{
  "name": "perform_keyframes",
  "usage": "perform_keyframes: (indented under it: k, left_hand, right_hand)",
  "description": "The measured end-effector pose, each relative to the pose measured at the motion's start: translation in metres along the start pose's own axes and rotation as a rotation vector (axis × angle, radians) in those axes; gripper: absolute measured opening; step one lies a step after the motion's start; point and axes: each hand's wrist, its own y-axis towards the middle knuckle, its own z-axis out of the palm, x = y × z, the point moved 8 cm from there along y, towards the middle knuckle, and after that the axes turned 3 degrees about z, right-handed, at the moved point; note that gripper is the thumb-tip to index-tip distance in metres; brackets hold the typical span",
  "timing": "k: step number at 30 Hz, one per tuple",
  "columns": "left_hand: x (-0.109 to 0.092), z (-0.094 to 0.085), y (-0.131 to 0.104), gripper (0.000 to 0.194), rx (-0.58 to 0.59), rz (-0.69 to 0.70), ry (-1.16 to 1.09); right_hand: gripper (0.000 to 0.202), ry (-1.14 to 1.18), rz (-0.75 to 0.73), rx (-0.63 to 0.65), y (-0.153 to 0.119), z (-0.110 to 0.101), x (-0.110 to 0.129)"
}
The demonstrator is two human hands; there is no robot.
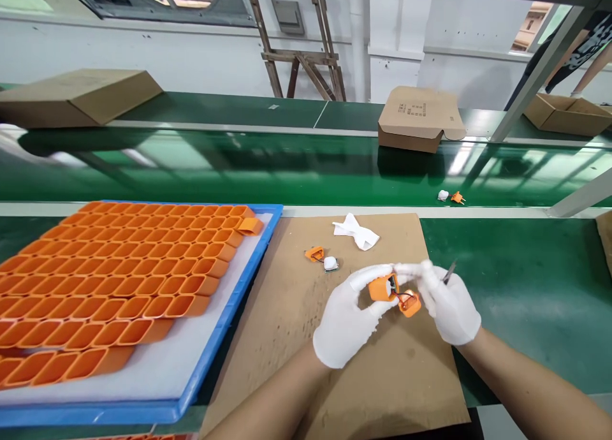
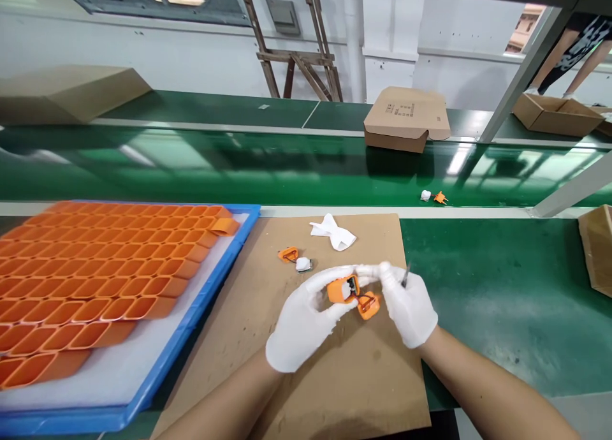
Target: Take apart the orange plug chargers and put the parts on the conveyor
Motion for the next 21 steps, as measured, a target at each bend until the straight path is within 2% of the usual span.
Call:
perform_keyframes:
  k: [2, 4, 5, 8, 10, 13, 15, 17, 19, 21]
  left_hand:
    - [0.008, 0.008, -0.001, 0.045, 0.115, -0.183, -0.311]
    - [0.006, 0.018, -0.003, 0.056, 0.272, -0.262, -0.562]
    - [0.003, 0.022, -0.004, 0.063, 0.344, -0.279, -0.638]
    - [-0.002, 0.030, -0.008, 0.082, 0.526, -0.313, -0.708]
    - [-0.004, 0.037, -0.014, 0.091, 0.645, -0.359, -0.704]
    - [-0.008, 0.045, -0.023, 0.094, 0.769, -0.411, -0.753]
    - [-0.011, 0.045, -0.023, 0.090, 0.761, -0.411, -0.803]
    - [-0.011, 0.041, -0.020, 0.079, 0.691, -0.412, -0.830]
    - [-0.010, 0.036, -0.015, 0.072, 0.593, -0.418, -0.834]
    - [-0.007, 0.032, -0.011, 0.069, 0.510, -0.426, -0.825]
  right_hand:
    - [0.062, -0.074, -0.171, -0.096, 0.001, -0.017, 0.015]
    - [0.061, -0.115, -0.331, -0.189, -0.002, -0.029, 0.031]
    - [0.058, -0.124, -0.362, -0.194, -0.003, -0.030, 0.036]
    - [0.033, -0.213, -0.352, -0.124, -0.005, -0.017, 0.040]
    - [0.024, -0.324, -0.334, -0.099, -0.005, -0.006, 0.040]
    - [0.022, -0.365, -0.241, -0.240, 0.001, -0.015, 0.035]
    - [0.030, -0.275, -0.175, -0.346, 0.005, -0.033, 0.030]
    - [0.047, -0.170, -0.202, -0.350, 0.007, -0.045, 0.031]
    - [0.061, -0.113, -0.249, -0.263, 0.007, -0.046, 0.034]
    - [0.062, -0.136, -0.233, -0.148, 0.005, -0.038, 0.031]
